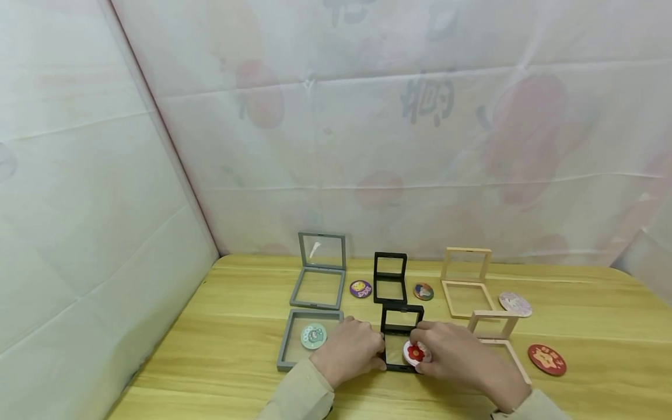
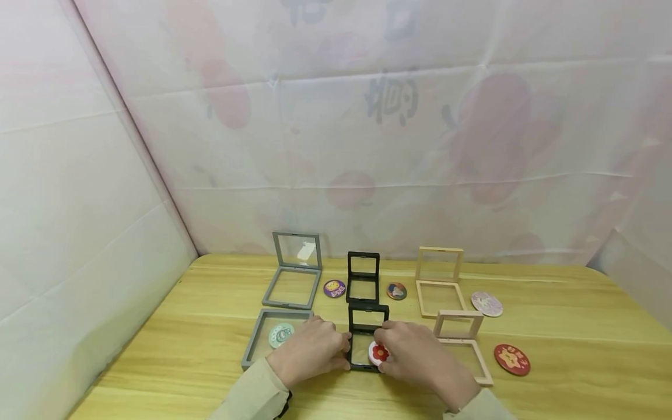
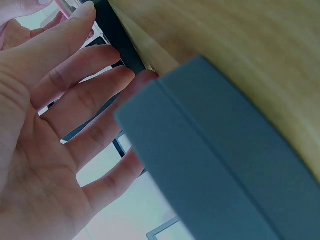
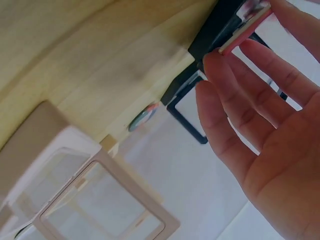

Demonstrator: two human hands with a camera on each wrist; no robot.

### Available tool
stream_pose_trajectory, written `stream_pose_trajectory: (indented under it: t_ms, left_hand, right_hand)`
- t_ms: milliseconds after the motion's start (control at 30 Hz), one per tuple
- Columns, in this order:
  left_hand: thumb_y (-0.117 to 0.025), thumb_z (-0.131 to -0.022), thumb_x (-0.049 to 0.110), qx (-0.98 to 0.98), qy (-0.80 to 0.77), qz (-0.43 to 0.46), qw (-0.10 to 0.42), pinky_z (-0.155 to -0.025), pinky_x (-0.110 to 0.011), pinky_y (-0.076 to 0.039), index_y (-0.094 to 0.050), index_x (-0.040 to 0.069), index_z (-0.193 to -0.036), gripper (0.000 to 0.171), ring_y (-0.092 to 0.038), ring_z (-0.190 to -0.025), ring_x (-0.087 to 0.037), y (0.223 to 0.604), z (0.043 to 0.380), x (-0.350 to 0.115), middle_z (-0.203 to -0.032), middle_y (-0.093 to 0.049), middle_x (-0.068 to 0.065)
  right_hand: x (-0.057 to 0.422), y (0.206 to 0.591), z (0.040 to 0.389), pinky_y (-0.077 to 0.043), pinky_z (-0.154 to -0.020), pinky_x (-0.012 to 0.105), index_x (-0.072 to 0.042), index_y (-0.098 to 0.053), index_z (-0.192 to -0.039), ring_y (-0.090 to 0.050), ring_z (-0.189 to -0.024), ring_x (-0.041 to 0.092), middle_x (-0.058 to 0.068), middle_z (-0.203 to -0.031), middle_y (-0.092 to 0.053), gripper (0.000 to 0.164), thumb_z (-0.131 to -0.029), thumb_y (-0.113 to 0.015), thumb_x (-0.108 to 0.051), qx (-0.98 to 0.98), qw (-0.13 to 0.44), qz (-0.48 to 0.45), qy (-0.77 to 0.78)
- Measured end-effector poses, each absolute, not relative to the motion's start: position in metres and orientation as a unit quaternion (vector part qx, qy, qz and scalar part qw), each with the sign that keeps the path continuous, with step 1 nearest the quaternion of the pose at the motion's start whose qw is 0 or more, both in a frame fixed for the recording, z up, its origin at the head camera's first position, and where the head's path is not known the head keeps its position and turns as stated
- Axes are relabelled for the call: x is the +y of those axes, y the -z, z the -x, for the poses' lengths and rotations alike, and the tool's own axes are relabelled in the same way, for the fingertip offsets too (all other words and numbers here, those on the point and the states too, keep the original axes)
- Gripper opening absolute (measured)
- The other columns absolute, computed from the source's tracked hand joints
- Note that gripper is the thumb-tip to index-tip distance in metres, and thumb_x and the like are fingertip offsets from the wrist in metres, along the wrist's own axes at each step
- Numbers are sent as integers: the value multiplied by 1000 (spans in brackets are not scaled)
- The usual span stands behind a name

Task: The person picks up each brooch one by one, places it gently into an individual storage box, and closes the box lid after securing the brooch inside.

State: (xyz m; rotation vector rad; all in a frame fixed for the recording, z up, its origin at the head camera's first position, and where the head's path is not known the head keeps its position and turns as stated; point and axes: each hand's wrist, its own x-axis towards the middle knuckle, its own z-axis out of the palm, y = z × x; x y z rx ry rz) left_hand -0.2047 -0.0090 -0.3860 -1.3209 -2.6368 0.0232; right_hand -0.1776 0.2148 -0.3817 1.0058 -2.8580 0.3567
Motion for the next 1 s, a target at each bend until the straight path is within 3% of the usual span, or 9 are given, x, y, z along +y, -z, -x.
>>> stream_pose_trajectory:
  t_ms: [267, 567, 1000]
  left_hand:
    - [-82, -79, 47, -890, -13, 446, 95, -65, -22, -44, -78, 27, -79, 21, -50, -57, 3, 385, 204, -8, -68, -67, 16]
    - [-82, -80, 47, -891, -15, 444, 91, -64, -22, -44, -77, 26, -78, 21, -47, -55, 3, 386, 203, -8, -65, -64, 15]
    - [-82, -79, 47, -894, -5, 441, 82, -61, -21, -42, -78, 26, -79, 21, -43, -53, 4, 385, 205, -9, -64, -64, 16]
  right_hand:
    - [204, 386, 176, -42, -54, 22, -9, -71, -93, -47, -67, -1, -1, -89, -65, 29, -75, -88, -20, -935, 50, -334, -104]
    - [199, 387, 178, -39, -51, 19, -11, -66, -86, -43, -63, -2, -5, -81, -59, 26, -74, -89, -18, -928, 99, -346, -99]
    - [197, 389, 183, -45, -53, 21, -12, -67, -86, -53, -69, 1, -3, -89, -65, 29, -71, -92, -16, -913, 138, -376, -78]
